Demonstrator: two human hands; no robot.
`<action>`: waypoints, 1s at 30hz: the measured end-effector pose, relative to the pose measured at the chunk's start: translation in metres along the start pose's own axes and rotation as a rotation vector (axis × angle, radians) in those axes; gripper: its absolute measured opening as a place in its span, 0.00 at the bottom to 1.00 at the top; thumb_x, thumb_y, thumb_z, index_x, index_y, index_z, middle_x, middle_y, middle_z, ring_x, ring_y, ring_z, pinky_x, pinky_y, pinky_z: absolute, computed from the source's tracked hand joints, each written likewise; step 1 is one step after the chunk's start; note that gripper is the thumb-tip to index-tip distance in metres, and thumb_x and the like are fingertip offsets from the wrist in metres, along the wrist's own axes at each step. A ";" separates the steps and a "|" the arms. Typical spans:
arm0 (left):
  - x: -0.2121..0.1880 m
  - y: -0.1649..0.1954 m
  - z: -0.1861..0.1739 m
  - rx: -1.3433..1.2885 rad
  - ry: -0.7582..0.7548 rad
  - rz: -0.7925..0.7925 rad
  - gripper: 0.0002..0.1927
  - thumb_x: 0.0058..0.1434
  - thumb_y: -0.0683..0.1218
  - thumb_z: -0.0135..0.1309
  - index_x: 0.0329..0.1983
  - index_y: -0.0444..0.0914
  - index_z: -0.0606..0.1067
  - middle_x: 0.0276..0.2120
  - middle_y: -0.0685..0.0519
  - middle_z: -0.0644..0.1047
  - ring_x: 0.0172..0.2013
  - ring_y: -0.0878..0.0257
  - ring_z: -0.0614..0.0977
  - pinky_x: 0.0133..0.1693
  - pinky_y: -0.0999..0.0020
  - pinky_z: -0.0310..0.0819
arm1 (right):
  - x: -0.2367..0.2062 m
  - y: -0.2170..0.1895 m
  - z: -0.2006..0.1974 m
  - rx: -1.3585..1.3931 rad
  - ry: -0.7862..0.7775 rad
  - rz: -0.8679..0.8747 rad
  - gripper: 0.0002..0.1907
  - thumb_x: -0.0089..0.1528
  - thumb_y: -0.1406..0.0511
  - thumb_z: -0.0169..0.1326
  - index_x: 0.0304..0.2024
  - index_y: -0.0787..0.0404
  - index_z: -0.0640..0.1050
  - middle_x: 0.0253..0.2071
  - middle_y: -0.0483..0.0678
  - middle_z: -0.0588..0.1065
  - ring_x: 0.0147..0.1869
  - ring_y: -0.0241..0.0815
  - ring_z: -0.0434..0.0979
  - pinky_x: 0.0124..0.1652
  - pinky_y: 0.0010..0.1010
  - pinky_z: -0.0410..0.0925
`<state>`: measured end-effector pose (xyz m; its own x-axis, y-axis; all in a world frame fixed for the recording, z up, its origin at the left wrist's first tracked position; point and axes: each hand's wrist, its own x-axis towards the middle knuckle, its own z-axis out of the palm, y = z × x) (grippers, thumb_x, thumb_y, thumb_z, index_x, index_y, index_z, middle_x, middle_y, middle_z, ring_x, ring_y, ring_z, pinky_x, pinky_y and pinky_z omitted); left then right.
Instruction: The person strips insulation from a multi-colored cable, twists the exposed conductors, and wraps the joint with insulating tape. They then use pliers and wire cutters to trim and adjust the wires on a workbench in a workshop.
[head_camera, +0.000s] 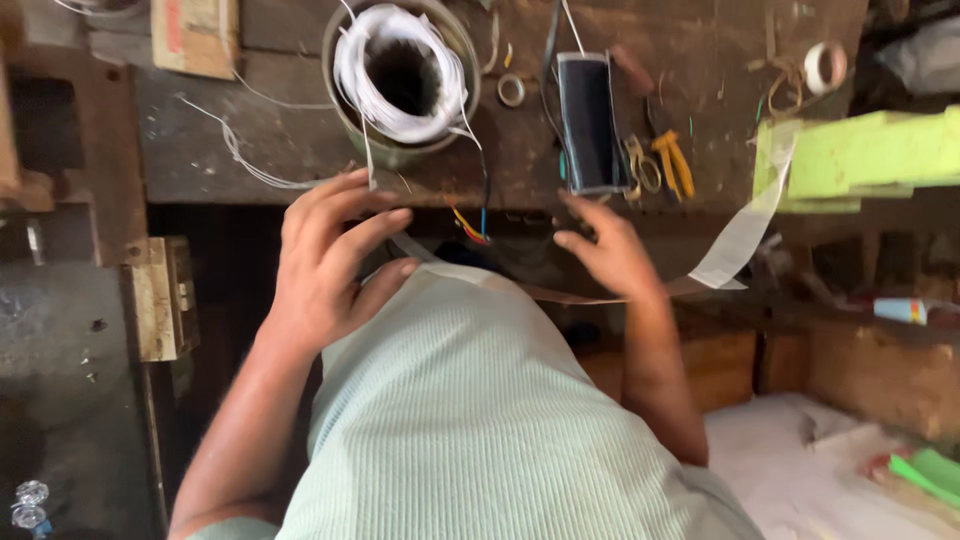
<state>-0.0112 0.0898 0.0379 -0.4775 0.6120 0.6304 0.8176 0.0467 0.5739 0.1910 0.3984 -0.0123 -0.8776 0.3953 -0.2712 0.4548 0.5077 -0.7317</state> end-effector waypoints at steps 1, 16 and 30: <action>-0.008 -0.003 -0.003 0.025 0.047 -0.038 0.22 0.54 0.45 0.65 0.50 0.35 0.72 0.46 0.45 0.75 0.48 0.42 0.79 0.49 0.51 0.74 | 0.009 0.007 0.011 -0.005 -0.007 0.054 0.33 0.60 0.71 0.63 0.68 0.63 0.70 0.57 0.57 0.77 0.59 0.45 0.77 0.54 0.36 0.69; -0.065 0.000 0.049 -0.357 0.092 -0.873 0.12 0.66 0.40 0.57 0.51 0.35 0.74 0.34 0.55 0.77 0.34 0.69 0.77 0.35 0.73 0.72 | 0.137 -0.025 0.017 1.075 0.137 0.211 0.32 0.66 0.68 0.56 0.70 0.66 0.62 0.56 0.51 0.76 0.56 0.46 0.80 0.55 0.35 0.73; -0.081 0.030 0.073 -0.243 0.155 -0.964 0.12 0.67 0.41 0.56 0.52 0.34 0.74 0.31 0.54 0.75 0.33 0.67 0.75 0.37 0.72 0.72 | 0.047 0.021 0.047 0.688 -0.175 0.143 0.16 0.68 0.67 0.51 0.57 0.66 0.76 0.44 0.51 0.80 0.42 0.37 0.78 0.40 0.27 0.70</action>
<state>0.0756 0.0997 -0.0341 -0.9515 0.2878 -0.1084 -0.0195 0.2953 0.9552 0.1522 0.3919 -0.0700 -0.8541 0.2641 -0.4480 0.4194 -0.1594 -0.8937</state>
